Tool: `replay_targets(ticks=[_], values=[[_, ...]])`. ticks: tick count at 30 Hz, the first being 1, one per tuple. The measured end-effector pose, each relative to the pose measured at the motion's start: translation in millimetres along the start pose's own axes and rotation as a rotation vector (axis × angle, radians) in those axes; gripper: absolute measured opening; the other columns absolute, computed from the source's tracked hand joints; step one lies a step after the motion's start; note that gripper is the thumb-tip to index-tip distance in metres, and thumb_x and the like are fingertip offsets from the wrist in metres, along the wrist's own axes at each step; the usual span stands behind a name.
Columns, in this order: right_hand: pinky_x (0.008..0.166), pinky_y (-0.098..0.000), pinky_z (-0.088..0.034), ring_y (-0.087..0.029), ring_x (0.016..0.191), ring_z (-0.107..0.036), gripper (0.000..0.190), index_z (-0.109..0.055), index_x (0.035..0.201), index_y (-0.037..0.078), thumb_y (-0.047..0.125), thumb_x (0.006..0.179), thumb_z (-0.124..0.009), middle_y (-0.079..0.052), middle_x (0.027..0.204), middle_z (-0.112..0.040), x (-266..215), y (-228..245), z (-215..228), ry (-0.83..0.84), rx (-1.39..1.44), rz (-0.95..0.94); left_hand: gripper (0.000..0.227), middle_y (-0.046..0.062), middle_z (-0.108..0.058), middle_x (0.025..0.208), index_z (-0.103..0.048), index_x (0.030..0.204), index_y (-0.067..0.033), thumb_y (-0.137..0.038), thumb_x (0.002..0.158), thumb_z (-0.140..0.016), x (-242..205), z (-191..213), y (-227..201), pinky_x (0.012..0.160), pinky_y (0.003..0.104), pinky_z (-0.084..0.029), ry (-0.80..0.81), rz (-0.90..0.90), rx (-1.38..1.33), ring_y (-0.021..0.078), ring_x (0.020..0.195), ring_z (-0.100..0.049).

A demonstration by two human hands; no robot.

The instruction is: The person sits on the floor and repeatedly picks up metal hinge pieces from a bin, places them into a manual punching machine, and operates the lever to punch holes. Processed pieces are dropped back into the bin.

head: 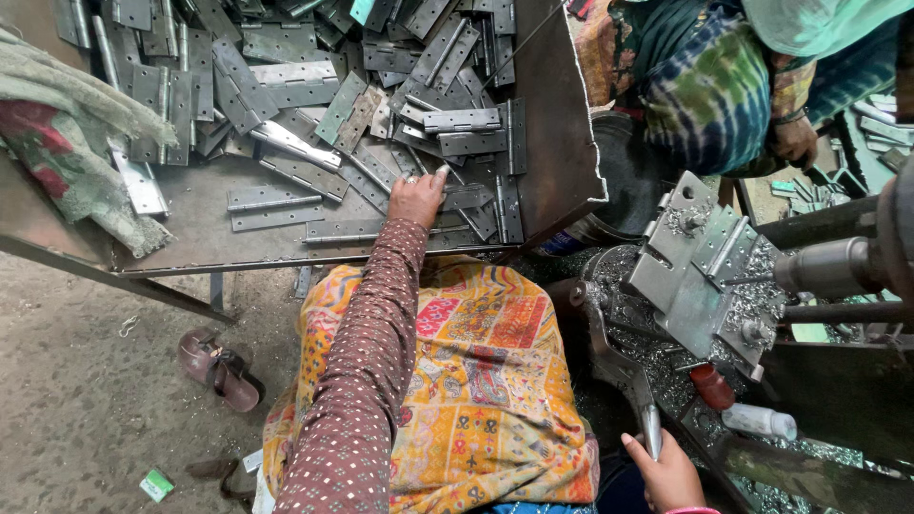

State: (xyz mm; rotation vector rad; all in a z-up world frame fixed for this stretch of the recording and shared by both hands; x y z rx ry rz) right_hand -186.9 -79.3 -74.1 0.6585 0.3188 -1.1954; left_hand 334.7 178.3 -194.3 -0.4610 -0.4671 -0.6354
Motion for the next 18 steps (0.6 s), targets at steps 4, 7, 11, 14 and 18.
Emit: replay_targets(ticks=[4, 7, 11, 14, 18], values=[[0.035, -0.0374, -0.04, -0.021, 0.033, -0.051, 0.043, -0.062, 0.106, 0.007, 0.041, 0.083, -0.075, -0.009, 0.05, -0.053, -1, -1, 2, -0.011, 0.048, 0.006, 0.039, 0.007, -0.074, 0.093, -0.058, 0.133, -0.023, -0.015, 0.095, -0.062, 7, 26, -7, 0.087, 0.043, -0.055, 0.168, 0.235, -0.125, 0.0265, 0.086, -0.071], [0.034, -0.0367, -0.036, -0.02, 0.033, -0.045, 0.044, -0.062, 0.104, 0.004, 0.041, 0.084, -0.075, -0.007, 0.052, -0.047, 4, -4, -3, 0.021, 0.141, 0.016, 0.045, 0.015, -0.073, 0.093, -0.054, 0.139, -0.0201, -0.011, 0.095, -0.061, 8, 67, -24, 0.081, 0.046, -0.055, 0.253, 0.619, -0.373, 0.0343, 0.089, -0.071], [0.042, -0.0388, -0.043, -0.022, 0.041, -0.054, 0.044, -0.063, 0.1, 0.005, 0.043, 0.082, -0.075, -0.009, 0.057, -0.056, 6, -7, -6, -0.024, 0.135, 0.167, 0.036, 0.019, -0.073, 0.097, -0.056, 0.133, -0.0177, -0.025, 0.099, -0.066, 17, 143, -101, 0.075, 0.051, -0.054, 0.043, 0.607, -0.756, 0.0401, 0.091, -0.069], [0.054, -0.0397, -0.053, -0.023, 0.054, -0.066, 0.047, -0.063, 0.098, 0.005, 0.047, 0.081, -0.074, -0.011, 0.065, -0.068, 3, -4, -7, -0.103, 0.068, 0.286, 0.032, 0.015, -0.073, 0.111, -0.057, 0.135, -0.0179, -0.024, 0.104, -0.061, 27, 187, -188, 0.079, 0.045, -0.059, -0.122, 0.244, -0.944, 0.0333, 0.094, -0.074], [0.069, -0.0455, -0.055, -0.036, 0.073, -0.072, 0.053, -0.061, 0.103, 0.002, 0.051, 0.083, -0.072, -0.021, 0.08, -0.071, 6, -1, -5, -0.08, -0.036, 0.194, 0.058, 0.018, -0.06, 0.128, -0.05, 0.149, -0.0078, -0.039, 0.101, -0.057, 35, 171, -300, 0.084, 0.046, -0.055, 0.297, 0.089, -0.496, 0.0342, 0.095, -0.068]])
Point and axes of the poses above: each hand's wrist, its own x-axis towards the middle knuckle, its own z-axis out of the back of the hand, y = z × x, the point moved 5 cm from there along x, towards the middle knuckle
